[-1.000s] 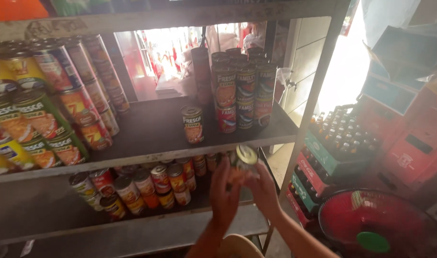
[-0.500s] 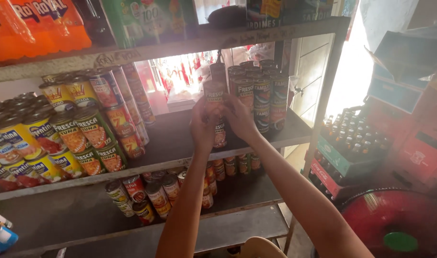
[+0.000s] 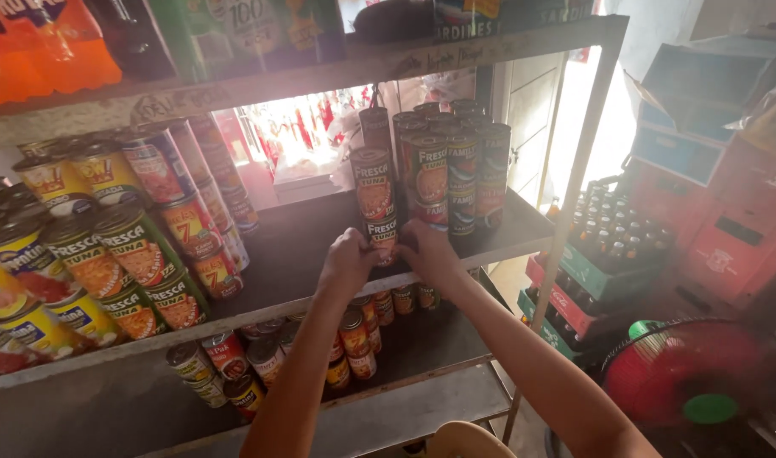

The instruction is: Organizing and stocking canned tuna and sardine tins on store shelves.

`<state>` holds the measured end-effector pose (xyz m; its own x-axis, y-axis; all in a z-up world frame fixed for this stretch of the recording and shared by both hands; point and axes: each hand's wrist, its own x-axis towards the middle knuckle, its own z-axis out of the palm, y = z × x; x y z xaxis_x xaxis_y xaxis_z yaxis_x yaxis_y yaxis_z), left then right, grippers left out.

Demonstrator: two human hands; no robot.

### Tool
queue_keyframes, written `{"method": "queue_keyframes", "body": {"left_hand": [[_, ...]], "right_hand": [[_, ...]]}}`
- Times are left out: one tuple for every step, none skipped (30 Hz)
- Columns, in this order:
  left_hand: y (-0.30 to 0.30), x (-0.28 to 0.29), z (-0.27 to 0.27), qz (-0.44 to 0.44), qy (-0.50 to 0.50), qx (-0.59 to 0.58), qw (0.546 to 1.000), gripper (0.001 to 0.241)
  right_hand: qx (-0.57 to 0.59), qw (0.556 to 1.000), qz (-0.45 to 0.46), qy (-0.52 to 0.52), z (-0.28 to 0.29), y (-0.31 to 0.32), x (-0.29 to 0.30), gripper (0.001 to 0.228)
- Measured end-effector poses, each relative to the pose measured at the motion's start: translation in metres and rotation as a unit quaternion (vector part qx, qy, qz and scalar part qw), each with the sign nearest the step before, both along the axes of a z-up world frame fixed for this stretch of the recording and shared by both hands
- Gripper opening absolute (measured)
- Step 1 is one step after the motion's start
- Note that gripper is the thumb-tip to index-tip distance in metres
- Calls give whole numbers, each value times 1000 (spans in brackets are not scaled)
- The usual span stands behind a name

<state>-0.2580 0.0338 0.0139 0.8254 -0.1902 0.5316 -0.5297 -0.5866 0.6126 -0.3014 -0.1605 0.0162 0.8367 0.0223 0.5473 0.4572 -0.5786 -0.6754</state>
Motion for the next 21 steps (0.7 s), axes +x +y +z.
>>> {"method": "queue_keyframes", "body": {"left_hand": [[-1, 3, 2, -2, 1, 1, 1000, 43], [-2, 8, 6, 5, 18, 13, 1000, 43], [-4, 11, 11, 12, 34, 25, 999, 43], [-4, 16, 12, 11, 31, 25, 999, 43], [-4, 19, 15, 29, 44, 45, 998, 41], [-3, 25, 20, 48, 53, 65, 995, 39], [-3, 36, 18, 48, 47, 66, 996, 39], [-1, 46, 15, 52, 56, 82, 994, 35], [1, 57, 12, 56, 66, 99, 991, 32], [0, 68, 9, 56, 64, 98, 991, 32], [-2, 80, 6, 66, 67, 118, 989, 35], [-5, 93, 5, 74, 69, 138, 985, 38], [-7, 102, 7, 72, 65, 138, 986, 38], [-10, 111, 8, 85, 63, 130, 986, 35], [-14, 120, 9, 99, 61, 122, 986, 32], [-15, 124, 14, 97, 57, 120, 986, 32], [-17, 128, 20, 96, 79, 133, 983, 37], [-17, 133, 25, 95, 101, 147, 979, 42], [-19, 145, 20, 94, 97, 144, 980, 42], [-21, 158, 15, 65, 62, 153, 984, 36], [-24, 171, 10, 36, 25, 160, 986, 32]], "right_hand": [[1, 1000, -2, 1, -3, 1, 5, 26], [-13, 999, 8, -46, -5, 1, 10, 28], [-28, 995, 18, -93, -6, 1, 15, 30], [-28, 995, 16, -96, -9, 3, 19, 30], [-24, 995, 21, -95, -12, 5, 23, 36], [-20, 995, 27, -97, -12, 9, 29, 42], [-20, 994, 26, -103, -15, 10, 39, 42], [-14, 993, 31, -116, -18, 11, 48, 38], [-9, 991, 36, -130, -22, 13, 57, 34], [-10, 991, 37, -132, -18, 20, 59, 34], [50, 993, 76, -75, -14, 26, 60, 34], [110, 987, 113, -19, -8, 30, 62, 37], [110, 987, 112, -22, -14, 32, 79, 37], [67, 995, 51, -61, -20, 32, 95, 41], [24, 995, -11, -101, -26, 32, 111, 46], [22, 994, -13, -104, -32, 32, 128, 46], [59, 993, 10, -97, -37, 32, 145, 49], [96, 991, 34, -89, -42, 32, 162, 51], [94, 991, 33, -93, -39, 34, 165, 51], [166, 983, 63, -44, -36, 36, 168, 52], [236, 967, 92, 7, -33, 37, 172, 53]]}}
